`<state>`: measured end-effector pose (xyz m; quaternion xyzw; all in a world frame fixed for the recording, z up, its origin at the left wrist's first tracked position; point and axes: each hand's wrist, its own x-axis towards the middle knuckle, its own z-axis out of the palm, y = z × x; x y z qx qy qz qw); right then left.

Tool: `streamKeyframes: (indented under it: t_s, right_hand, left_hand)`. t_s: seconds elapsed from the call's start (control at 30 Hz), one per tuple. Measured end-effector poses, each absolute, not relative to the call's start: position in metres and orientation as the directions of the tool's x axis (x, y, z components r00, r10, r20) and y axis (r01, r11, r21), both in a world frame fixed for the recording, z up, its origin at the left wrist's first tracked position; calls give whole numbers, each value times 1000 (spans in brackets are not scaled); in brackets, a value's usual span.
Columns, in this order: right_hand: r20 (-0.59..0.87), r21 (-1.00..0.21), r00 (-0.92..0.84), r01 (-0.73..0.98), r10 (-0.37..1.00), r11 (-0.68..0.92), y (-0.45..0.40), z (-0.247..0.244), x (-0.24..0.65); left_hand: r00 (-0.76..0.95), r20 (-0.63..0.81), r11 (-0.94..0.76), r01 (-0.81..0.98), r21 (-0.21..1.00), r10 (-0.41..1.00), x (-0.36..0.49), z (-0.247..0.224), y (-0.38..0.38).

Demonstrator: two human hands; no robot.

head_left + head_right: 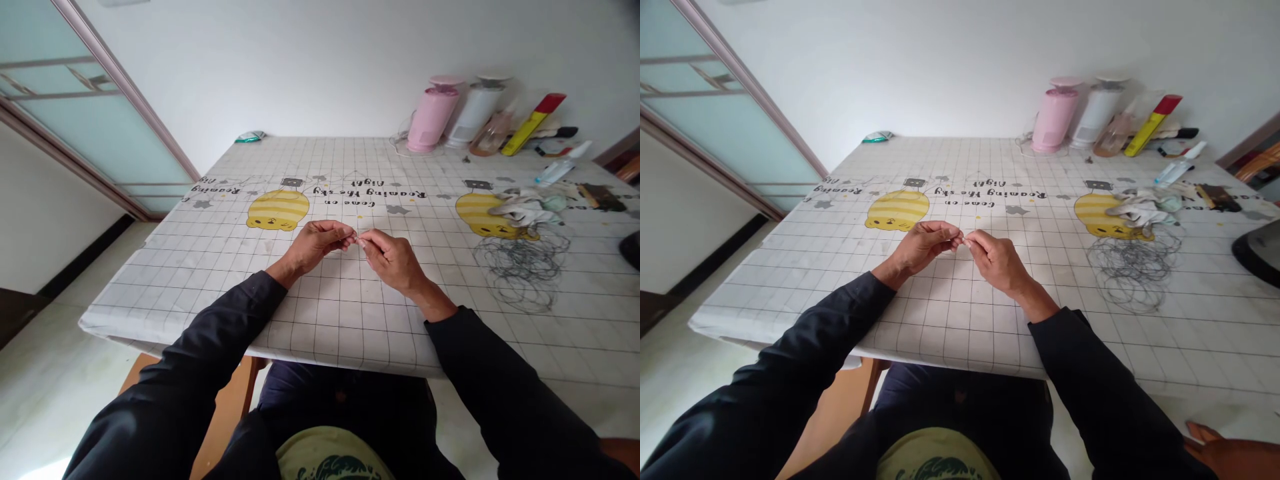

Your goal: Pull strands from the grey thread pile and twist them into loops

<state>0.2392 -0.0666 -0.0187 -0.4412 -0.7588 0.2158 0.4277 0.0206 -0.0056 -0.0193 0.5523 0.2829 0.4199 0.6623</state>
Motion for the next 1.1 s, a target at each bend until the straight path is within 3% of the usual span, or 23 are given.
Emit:
streamKeyframes:
  t_s: [0.43, 0.6, 0.87, 1.1]
  right_hand:
    - [574, -643, -50, 591, 817, 487, -57, -23, 248]
    - [540, -666, -24, 600, 841, 444, -53, -24, 253]
    - [468, -665, -56, 635, 882, 393, -50, -23, 256]
    - [430, -663, -30, 668, 902, 338, -45, -29, 263]
  left_hand:
    - [359, 160, -147, -64, 987, 919, 22, -13, -18]
    - [325, 225, -262, 75, 962, 919, 19, -18, -20]
    - [304, 212, -261, 132, 956, 929, 21, -28, -15]
    - [246, 285, -349, 279, 895, 927, 18, -36, -11]
